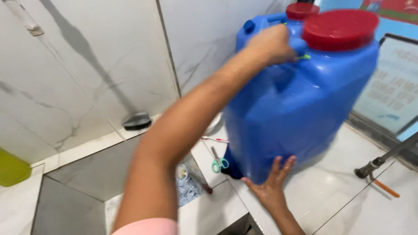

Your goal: The person washes large plastic water jugs at a tiled sink, rinsing them under running water, scrubbing the exteriors and caps with a sponge, and using a toothbrush on the caps and openings. They open and re-cap the jugs, shake out water, and set cleaned jugs aside with others.

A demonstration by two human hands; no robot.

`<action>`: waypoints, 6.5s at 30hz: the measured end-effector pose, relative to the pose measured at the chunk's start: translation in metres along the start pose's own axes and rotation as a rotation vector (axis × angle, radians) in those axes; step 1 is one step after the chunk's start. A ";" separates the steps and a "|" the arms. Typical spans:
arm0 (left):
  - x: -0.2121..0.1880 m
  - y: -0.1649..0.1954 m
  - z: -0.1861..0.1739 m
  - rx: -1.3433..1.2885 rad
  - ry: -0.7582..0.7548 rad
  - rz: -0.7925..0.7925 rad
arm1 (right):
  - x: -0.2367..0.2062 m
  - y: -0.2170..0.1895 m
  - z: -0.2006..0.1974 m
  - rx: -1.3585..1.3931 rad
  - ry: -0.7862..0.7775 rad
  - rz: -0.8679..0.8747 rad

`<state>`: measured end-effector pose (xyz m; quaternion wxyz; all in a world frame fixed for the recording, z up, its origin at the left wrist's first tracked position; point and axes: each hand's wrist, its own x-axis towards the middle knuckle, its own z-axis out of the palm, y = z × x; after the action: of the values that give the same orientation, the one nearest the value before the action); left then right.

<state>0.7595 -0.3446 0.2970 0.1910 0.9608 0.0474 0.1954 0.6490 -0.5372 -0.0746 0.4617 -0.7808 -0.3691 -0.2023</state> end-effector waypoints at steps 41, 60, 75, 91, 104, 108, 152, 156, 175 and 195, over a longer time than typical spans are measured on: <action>-0.504 -0.310 0.083 -0.004 0.137 -0.676 | 0.080 0.069 0.226 -0.355 -0.594 -0.212; -0.962 -0.192 0.043 0.258 0.794 -1.031 | -0.216 -0.405 0.325 0.465 -1.075 -0.908; -1.470 0.339 0.191 0.628 1.553 -2.212 | -0.864 -0.790 0.091 1.284 -1.737 -1.925; -1.724 0.431 0.347 0.263 1.494 -2.948 | -1.285 -0.828 -0.043 0.742 -1.941 -2.530; -1.728 0.352 0.355 -0.398 1.496 -3.075 | -1.228 -0.834 0.112 0.583 -1.991 -2.239; -1.694 0.367 0.316 -0.140 1.330 -2.980 | -1.160 -0.843 0.138 0.746 -1.907 -2.070; -0.583 -0.316 0.021 0.564 0.176 -0.419 | 0.025 0.016 0.159 -0.476 -0.762 0.233; -0.558 -0.352 0.086 0.564 0.049 -0.351 | 0.038 0.007 0.153 -0.038 -0.868 0.477; -0.507 -0.327 0.138 0.263 -0.190 -0.381 | -0.028 -0.134 0.206 1.320 -0.790 1.237; -0.510 -0.330 0.137 0.224 -0.160 -0.363 | 0.081 -0.104 0.258 -0.054 -0.827 -0.003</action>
<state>0.3394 -0.1722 -0.1287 0.1181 0.9642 0.2255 0.0745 0.6156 -0.2498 -0.0895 0.2534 -0.8077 -0.5191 0.1182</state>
